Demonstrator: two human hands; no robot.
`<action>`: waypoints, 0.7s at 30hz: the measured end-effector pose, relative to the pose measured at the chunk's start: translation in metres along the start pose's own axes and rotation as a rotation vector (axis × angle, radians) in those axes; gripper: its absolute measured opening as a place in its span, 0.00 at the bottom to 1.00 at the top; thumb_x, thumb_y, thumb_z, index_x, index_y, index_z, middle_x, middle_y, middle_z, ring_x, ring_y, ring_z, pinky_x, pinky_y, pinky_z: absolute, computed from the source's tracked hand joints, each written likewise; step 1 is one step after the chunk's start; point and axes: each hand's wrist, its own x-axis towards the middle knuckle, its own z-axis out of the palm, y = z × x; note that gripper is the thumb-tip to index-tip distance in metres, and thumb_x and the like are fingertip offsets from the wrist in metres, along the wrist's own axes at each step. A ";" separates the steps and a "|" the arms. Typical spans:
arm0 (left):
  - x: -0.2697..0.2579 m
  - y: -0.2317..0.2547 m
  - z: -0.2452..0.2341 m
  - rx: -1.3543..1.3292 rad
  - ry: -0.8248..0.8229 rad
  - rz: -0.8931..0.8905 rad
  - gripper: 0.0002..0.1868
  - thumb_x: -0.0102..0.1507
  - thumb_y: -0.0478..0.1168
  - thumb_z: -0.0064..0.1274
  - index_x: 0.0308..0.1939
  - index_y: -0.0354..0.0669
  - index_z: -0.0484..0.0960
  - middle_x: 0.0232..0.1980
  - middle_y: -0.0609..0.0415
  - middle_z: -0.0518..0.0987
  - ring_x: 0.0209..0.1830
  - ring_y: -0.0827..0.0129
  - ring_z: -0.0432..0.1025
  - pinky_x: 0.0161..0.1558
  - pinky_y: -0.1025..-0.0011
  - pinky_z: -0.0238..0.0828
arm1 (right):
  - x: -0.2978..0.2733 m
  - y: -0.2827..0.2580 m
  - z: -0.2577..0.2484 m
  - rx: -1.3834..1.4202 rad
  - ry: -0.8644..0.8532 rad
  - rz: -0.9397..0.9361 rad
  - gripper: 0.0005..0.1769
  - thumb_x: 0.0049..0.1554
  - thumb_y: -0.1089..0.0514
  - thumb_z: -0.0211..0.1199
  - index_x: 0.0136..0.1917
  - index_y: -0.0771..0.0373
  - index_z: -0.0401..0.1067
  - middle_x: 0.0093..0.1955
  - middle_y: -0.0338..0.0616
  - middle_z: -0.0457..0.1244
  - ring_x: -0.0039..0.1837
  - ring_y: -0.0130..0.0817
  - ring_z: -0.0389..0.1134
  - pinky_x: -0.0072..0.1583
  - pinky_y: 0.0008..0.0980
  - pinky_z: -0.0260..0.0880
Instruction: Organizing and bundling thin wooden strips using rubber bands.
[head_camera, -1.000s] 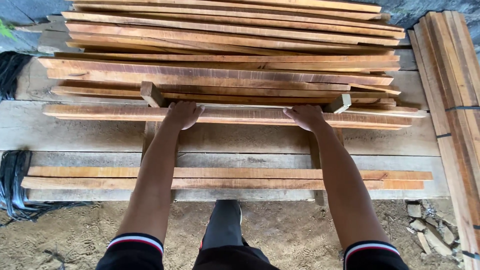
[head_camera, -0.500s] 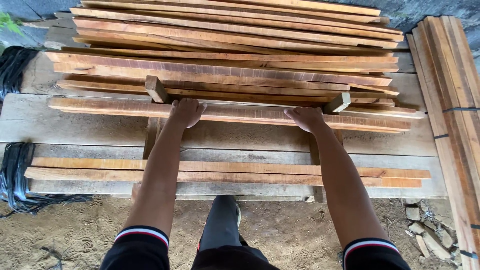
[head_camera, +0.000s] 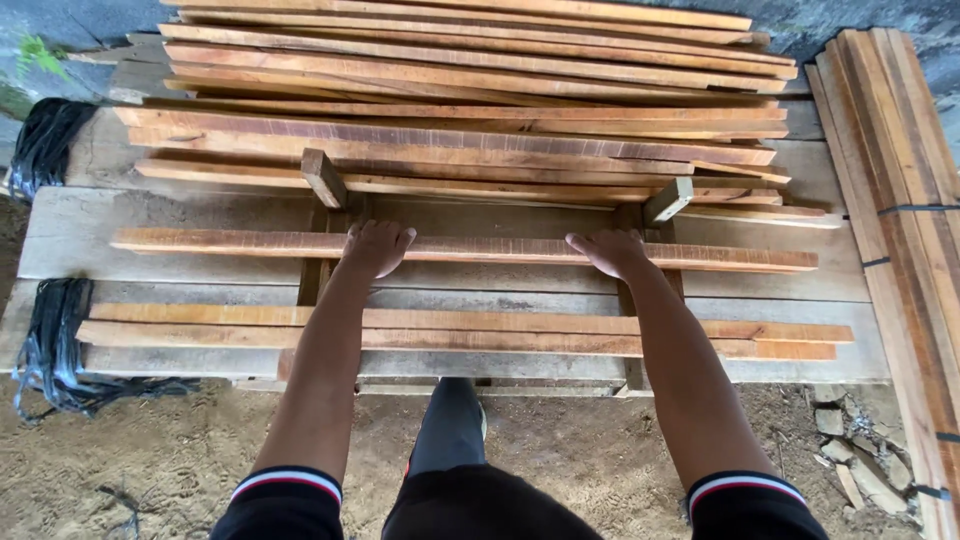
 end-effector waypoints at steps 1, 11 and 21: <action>-0.006 -0.001 0.000 0.000 -0.004 -0.004 0.38 0.73 0.66 0.12 0.60 0.53 0.76 0.68 0.56 0.77 0.73 0.60 0.65 0.75 0.51 0.52 | -0.003 -0.001 0.005 0.000 -0.005 -0.003 0.48 0.62 0.19 0.32 0.66 0.54 0.77 0.66 0.52 0.70 0.72 0.52 0.67 0.73 0.52 0.52; -0.071 0.015 0.000 -0.027 -0.011 0.007 0.35 0.73 0.64 0.15 0.62 0.53 0.76 0.69 0.55 0.76 0.73 0.58 0.65 0.74 0.50 0.53 | -0.046 -0.001 0.027 0.015 -0.029 0.013 0.49 0.60 0.18 0.33 0.62 0.55 0.78 0.67 0.50 0.69 0.75 0.52 0.63 0.75 0.52 0.50; -0.110 0.017 0.021 -0.073 -0.016 0.026 0.37 0.72 0.62 0.17 0.58 0.49 0.81 0.65 0.51 0.80 0.72 0.56 0.67 0.76 0.47 0.47 | -0.054 0.030 0.079 -0.305 -0.051 -0.094 0.34 0.65 0.31 0.30 0.73 0.40 0.66 0.75 0.39 0.63 0.77 0.47 0.62 0.79 0.56 0.48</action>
